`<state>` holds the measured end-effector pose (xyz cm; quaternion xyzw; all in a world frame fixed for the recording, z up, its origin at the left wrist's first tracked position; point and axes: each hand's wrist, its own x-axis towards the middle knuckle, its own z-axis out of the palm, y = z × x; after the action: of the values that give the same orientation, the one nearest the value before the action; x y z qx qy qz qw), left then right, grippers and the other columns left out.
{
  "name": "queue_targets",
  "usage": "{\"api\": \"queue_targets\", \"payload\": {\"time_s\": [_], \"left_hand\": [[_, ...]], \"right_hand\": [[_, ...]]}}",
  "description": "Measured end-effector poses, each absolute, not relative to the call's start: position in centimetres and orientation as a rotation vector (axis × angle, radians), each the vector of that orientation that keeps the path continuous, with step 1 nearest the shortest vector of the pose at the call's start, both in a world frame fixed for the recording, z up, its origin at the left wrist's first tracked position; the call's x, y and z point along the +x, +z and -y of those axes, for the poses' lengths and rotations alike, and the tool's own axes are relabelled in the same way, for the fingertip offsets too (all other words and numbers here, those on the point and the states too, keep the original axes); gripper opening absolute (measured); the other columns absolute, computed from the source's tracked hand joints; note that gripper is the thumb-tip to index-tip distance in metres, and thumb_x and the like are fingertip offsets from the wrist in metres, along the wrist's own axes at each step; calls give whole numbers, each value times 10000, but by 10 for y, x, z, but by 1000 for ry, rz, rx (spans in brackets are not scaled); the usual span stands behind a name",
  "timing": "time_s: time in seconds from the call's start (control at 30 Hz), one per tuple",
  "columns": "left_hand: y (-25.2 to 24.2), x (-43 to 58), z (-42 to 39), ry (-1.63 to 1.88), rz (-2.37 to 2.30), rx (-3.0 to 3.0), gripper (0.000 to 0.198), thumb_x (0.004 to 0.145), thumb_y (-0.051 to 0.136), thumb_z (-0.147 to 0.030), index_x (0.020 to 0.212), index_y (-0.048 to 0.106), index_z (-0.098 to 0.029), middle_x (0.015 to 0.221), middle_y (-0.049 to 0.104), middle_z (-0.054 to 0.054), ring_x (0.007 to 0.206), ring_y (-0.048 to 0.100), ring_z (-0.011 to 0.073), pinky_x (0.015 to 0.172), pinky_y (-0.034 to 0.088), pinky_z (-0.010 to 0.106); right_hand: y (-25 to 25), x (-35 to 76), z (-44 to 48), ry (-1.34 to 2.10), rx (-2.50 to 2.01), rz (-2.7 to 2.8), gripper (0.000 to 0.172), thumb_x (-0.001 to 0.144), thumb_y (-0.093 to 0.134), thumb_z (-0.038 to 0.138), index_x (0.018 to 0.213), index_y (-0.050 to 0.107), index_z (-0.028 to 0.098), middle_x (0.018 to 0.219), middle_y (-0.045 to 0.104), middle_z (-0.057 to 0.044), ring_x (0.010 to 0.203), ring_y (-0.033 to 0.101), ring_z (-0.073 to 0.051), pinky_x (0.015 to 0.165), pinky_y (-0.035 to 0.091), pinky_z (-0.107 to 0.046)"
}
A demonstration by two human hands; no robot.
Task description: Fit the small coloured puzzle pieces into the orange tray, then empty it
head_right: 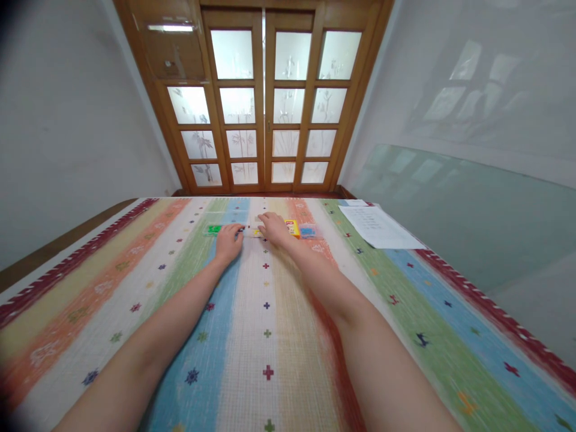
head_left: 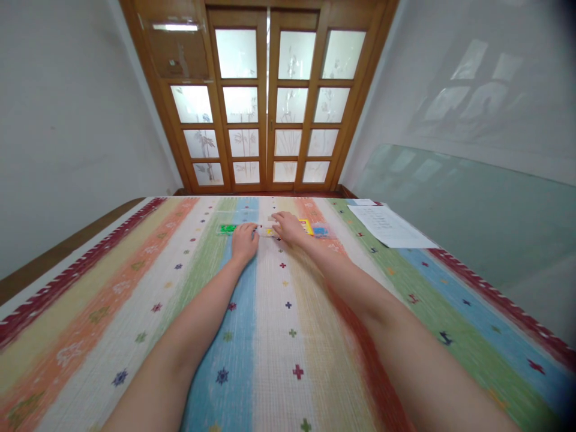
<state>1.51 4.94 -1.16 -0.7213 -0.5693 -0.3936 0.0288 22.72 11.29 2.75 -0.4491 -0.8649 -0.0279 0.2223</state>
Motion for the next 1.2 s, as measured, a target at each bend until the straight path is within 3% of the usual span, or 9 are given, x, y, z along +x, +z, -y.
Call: {"api": "queue_targets", "payload": {"time_s": [0.27,0.57,0.83,1.03,1.2], "left_hand": [[-17,10,-57,-1203,1856,-2158,295,966,532,-192,1173,738,-228,1271,728,86,1228,617,268,1128,440,444],[-21,9,-59,-1194,1841,-2165,300,966,533,-198,1184,738,-213,1260,732,93,1226,612,265,1122,434,436],[-19,11,-57,-1182,1842,-2162,314,963,526,-195,1186,746,-224,1279,726,92,1235,604,269,1129,437,448],[-21,11,-58,-1082,1820,-2189,317,953,542,-202,1191,752,-220,1285,724,103,1239,597,271,1147,418,460],[-23,11,-59,-991,1863,-2194,323,960,529,-212,1185,759,-183,1283,724,128,1215,604,273,1127,421,449]], "right_hand": [[22,227,-76,-126,-1209,2582,309,1038,529,228,1289,705,192,1254,693,-141,1163,604,-274,1044,402,-385],[13,226,-69,-195,-1154,2607,360,1040,507,187,1353,685,190,1272,668,-143,1201,570,-267,1084,360,-407],[4,219,-67,-263,-1152,2583,339,1038,443,133,1294,664,164,1284,661,-158,1221,562,-279,1104,343,-431],[6,214,-78,-210,-1258,2498,332,1021,487,152,1321,629,167,1268,677,-149,1188,586,-281,1042,391,-393],[5,218,-85,-280,-1235,2549,283,1059,477,208,1243,692,207,1237,681,-142,1144,601,-285,1015,402,-390]]}}
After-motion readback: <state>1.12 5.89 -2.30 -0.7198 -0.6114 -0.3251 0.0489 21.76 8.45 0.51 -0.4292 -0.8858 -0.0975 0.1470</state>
